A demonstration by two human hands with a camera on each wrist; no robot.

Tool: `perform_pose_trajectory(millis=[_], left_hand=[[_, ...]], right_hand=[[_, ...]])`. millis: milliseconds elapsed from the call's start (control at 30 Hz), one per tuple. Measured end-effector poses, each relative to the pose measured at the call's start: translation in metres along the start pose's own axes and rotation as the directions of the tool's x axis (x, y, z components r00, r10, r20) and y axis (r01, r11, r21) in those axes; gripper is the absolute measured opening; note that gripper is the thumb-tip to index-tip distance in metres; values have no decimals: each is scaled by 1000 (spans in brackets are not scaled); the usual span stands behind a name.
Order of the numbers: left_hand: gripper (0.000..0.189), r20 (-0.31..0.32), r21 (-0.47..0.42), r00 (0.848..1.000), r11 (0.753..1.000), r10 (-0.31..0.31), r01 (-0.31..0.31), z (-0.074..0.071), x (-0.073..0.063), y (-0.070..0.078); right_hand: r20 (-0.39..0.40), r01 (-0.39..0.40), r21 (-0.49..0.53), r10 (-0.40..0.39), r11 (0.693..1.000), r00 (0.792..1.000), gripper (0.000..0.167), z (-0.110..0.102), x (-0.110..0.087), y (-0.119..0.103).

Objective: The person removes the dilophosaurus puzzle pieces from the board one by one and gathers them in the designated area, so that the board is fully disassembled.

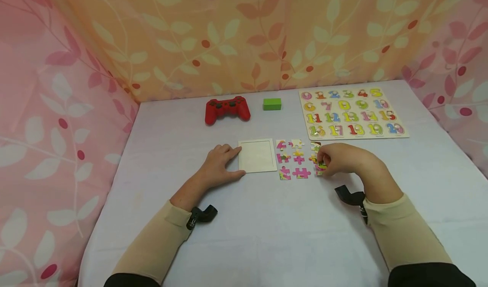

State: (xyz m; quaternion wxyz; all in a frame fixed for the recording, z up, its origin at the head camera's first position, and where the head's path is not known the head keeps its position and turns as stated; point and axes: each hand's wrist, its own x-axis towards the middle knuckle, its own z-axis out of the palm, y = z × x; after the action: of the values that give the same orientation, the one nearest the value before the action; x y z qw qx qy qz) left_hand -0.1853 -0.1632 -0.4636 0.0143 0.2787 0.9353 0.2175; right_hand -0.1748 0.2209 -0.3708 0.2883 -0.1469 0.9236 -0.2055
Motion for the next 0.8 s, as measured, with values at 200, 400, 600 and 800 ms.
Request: perform_pose_trajectory(millis=[200, 400, 600, 800], left_hand=[[81, 1, -1, 1000, 1000, 2, -2, 1, 1, 0], [81, 3, -8, 1000, 1000, 4, -4, 2, 1, 1], [81, 9, -12, 1000, 1000, 5, -5, 1, 0, 1], [80, 21, -47, 1000, 999, -13, 14, -3, -2, 0]], right_hand=[[14, -55, -90, 57, 994, 998, 35, 5, 2, -3], [7, -82, -135, 84, 987, 996, 34, 10, 4, -6], [-12, -97, -105, 96, 990, 995, 40, 4, -1, -6], [-163, -105, -47, 97, 993, 982, 30, -10, -7, 4]])
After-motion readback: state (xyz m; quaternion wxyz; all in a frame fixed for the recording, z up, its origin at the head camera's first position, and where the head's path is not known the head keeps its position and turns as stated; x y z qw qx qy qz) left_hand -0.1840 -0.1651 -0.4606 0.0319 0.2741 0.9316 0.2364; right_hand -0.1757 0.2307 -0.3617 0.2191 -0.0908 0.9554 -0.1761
